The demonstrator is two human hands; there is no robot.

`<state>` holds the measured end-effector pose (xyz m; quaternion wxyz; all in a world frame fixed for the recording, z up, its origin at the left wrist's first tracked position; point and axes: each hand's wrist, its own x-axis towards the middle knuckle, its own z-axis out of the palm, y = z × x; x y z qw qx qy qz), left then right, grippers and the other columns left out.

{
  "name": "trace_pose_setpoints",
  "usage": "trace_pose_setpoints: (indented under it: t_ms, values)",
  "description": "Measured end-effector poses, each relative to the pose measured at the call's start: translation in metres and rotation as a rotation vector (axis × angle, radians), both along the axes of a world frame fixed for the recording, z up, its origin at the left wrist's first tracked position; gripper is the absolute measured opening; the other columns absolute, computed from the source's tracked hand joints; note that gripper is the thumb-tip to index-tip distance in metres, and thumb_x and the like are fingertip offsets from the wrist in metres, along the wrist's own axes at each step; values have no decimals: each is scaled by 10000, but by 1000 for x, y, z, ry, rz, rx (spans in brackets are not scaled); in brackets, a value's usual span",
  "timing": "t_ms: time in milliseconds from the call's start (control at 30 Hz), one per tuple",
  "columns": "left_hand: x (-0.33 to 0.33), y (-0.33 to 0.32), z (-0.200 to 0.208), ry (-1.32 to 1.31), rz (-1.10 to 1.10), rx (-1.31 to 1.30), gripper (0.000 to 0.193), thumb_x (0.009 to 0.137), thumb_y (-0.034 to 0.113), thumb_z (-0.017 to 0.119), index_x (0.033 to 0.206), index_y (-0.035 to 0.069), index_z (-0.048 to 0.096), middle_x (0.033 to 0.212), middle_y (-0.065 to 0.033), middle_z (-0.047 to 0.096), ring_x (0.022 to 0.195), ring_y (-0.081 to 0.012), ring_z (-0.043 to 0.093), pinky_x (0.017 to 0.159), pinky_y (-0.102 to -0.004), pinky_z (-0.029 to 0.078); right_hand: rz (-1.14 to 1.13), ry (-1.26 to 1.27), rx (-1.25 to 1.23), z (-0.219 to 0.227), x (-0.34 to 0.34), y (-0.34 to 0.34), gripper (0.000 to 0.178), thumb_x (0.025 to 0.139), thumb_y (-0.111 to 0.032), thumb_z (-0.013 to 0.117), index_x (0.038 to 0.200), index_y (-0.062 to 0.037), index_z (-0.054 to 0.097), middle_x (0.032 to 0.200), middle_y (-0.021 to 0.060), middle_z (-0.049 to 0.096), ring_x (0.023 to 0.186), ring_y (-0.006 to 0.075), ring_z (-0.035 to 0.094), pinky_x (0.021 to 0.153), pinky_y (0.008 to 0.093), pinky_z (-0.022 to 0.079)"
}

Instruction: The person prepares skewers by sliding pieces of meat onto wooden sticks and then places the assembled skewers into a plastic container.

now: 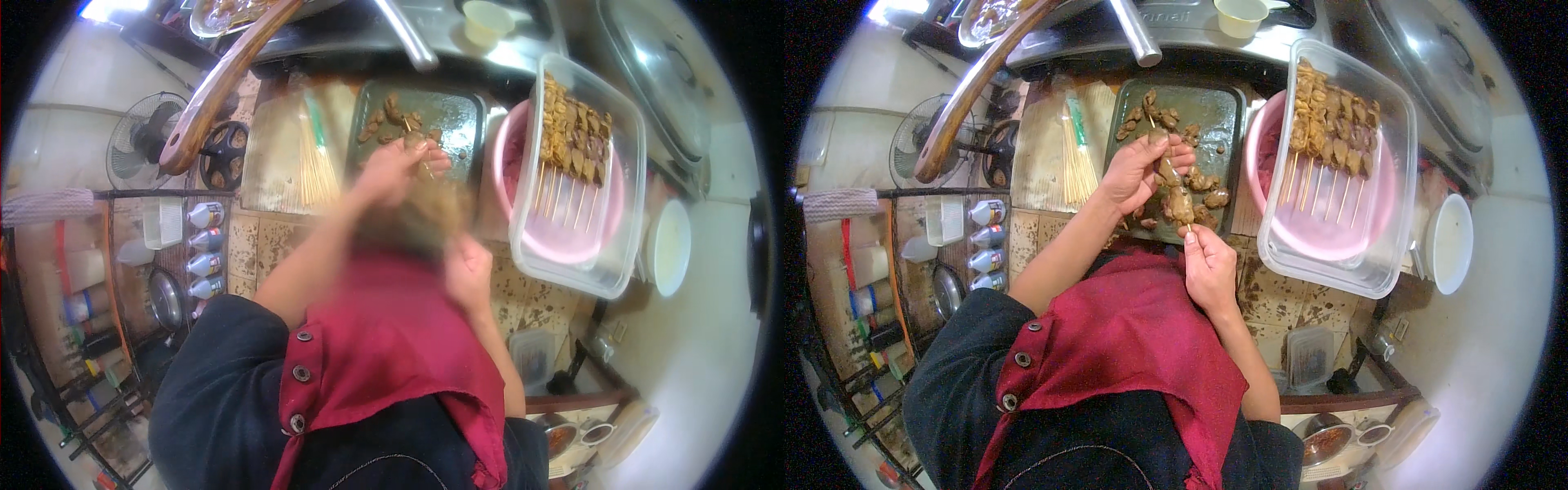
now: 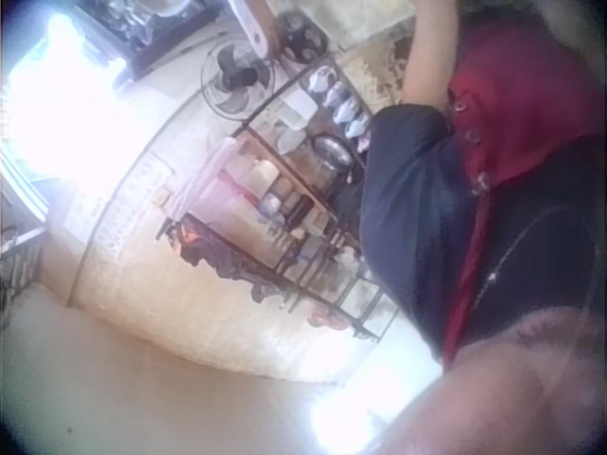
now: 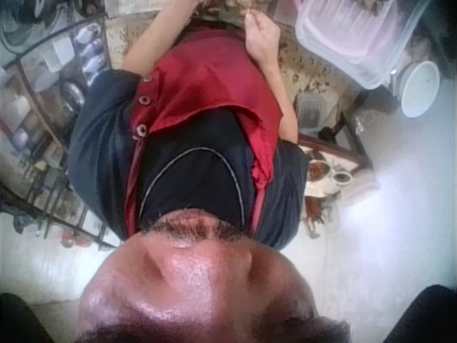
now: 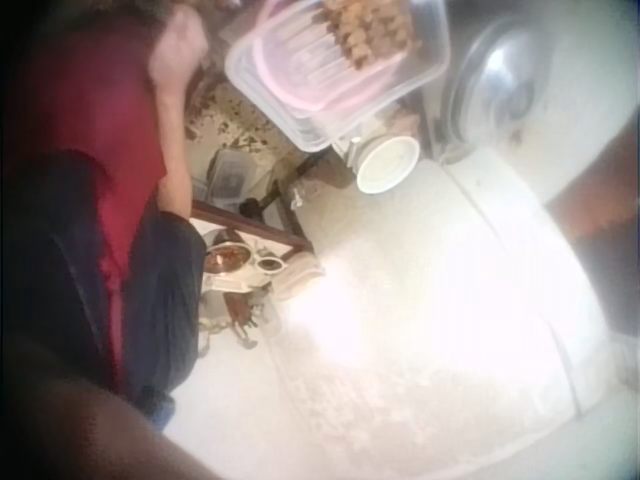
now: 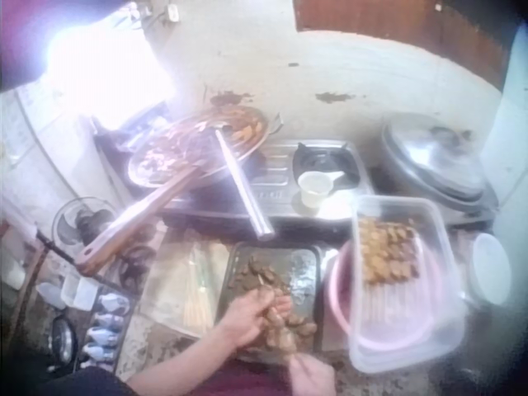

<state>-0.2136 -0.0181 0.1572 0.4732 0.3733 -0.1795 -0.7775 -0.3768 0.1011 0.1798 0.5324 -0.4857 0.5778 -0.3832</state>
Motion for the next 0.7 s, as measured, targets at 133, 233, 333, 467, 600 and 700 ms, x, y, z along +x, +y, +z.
trace_pose_setpoints:
  t_ms: [133, 233, 333, 467, 600, 700]
  values:
    - [5, -6, -16, -41, -73, -63, 296, 948, 194, 520, 1129, -39, 497, 1087, -188, 596, 994, -271, 624, 861, -371, 520, -22, -3, 26, -6, -3, 2, 214, 934, -135, 520, 956, 52, 621, 716, 29, 578, 667, 84, 500, 629, 243, 431]
    - [20, -17, -27, -289, -67, -112, 262, 939, 117, 512, 1135, -53, 475, 1086, -185, 586, 996, -256, 623, 842, -342, 523, -90, -50, -38, -9, -7, 3, 207, 932, -125, 519, 951, 53, 624, 717, 17, 573, 663, 87, 497, 622, 251, 434]
    - [47, -18, -32, -598, 25, -72, 236, 908, 5, 489, 1132, -62, 461, 1074, -175, 577, 1001, -242, 622, 822, -300, 519, -130, -52, -73, -17, -11, 5, 195, 933, -118, 519, 944, 43, 627, 679, -21, 535, 615, 67, 462, 560, 237, 401]
    - [84, -1, -71, -853, -139, -148, 287, 853, -95, 463, 1137, -55, 456, 1070, -159, 572, 1007, -233, 619, 803, -268, 512, -151, -146, 70, -22, -16, 9, 186, 936, -121, 521, 938, 29, 630, 645, -57, 490, 570, 30, 411, 506, 203, 335]
    - [81, 16, -71, -917, -104, -134, 311, 832, -117, 477, 1133, -38, 470, 1052, -134, 583, 1014, -223, 617, 784, -265, 507, -178, -168, 112, -18, -17, 6, 184, 937, -123, 522, 935, 25, 631, 630, -69, 466, 549, 20, 384, 487, 196, 309]
    - [77, 21, -61, -847, 14, -55, 256, 833, -93, 521, 1080, -26, 519, 1007, -111, 611, 1018, -184, 608, 773, -250, 497, -167, -167, 122, -19, -16, 5, 187, 939, -126, 520, 938, 24, 632, 630, -68, 466, 546, 21, 380, 483, 197, 305]
